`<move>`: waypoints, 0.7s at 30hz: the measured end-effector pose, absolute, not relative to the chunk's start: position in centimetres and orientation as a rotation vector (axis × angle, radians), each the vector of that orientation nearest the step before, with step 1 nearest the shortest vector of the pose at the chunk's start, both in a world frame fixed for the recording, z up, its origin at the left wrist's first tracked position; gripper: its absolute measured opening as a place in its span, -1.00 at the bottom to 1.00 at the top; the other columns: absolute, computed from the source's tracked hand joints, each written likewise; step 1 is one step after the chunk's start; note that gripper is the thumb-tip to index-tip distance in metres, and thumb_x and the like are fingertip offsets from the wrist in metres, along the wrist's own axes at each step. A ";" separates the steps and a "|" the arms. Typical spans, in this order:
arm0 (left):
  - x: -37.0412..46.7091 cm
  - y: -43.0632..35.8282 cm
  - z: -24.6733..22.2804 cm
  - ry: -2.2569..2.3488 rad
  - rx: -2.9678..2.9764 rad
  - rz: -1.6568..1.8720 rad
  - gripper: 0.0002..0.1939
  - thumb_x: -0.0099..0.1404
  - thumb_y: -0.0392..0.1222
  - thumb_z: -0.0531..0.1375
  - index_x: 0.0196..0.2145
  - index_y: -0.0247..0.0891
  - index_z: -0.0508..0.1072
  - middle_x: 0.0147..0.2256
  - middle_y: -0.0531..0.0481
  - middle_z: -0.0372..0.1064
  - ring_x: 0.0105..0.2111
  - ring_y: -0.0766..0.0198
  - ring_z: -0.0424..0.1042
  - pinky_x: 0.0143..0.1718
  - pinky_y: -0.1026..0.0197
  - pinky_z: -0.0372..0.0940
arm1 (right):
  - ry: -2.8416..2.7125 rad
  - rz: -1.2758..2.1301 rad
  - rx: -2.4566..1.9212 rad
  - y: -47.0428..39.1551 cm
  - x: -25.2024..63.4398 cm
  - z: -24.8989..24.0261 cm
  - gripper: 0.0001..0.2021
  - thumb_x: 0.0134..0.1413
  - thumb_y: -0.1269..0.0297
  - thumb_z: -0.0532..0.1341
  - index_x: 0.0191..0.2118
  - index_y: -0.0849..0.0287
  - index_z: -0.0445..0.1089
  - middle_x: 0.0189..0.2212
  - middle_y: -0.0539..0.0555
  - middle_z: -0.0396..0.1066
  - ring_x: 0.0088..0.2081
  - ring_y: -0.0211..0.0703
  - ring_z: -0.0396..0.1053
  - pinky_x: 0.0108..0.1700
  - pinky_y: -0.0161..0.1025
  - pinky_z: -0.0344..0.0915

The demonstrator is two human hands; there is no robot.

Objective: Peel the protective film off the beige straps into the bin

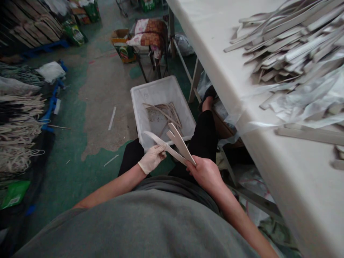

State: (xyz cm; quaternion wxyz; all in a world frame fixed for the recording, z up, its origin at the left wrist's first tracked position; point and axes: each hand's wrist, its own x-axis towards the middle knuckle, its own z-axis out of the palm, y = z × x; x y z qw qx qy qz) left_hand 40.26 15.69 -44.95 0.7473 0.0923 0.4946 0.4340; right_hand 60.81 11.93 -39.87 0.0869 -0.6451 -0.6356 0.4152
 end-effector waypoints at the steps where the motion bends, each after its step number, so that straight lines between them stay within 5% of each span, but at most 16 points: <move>1: 40.8 15.4 -45.0 1.055 0.227 0.915 -0.55 -0.33 -0.06 0.55 -0.52 -0.37 0.52 -0.59 0.09 0.30 -0.59 0.47 0.15 -0.53 0.35 0.10 | -1.898 1.170 -1.937 12.2 60.2 -39.9 -0.65 0.23 0.04 0.08 -0.41 0.11 0.48 -0.53 0.02 0.51 -0.50 -0.12 0.45 -0.46 -0.28 0.22; 12: 39.2 16.6 -45.0 1.077 0.154 0.881 -0.74 -0.06 -0.28 0.47 -0.48 -0.39 0.47 -0.57 0.08 0.30 -0.59 0.48 0.20 -0.54 0.36 0.15 | -1.877 1.145 -1.925 12.6 60.0 -40.1 -0.67 0.19 0.09 0.10 -0.47 0.11 0.46 -0.56 0.01 0.51 -0.52 -0.13 0.46 -0.49 -0.30 0.20; 21: 38.8 17.5 -44.4 1.119 0.175 0.972 -0.69 -0.12 -0.29 0.49 -0.49 -0.38 0.44 -0.58 0.11 0.32 -0.60 0.49 0.22 -0.55 0.39 0.19 | -1.830 1.145 -1.908 12.7 60.3 -40.3 -0.69 0.20 0.08 0.13 -0.44 0.10 0.49 -0.54 0.01 0.52 -0.49 -0.11 0.47 -0.49 -0.30 0.21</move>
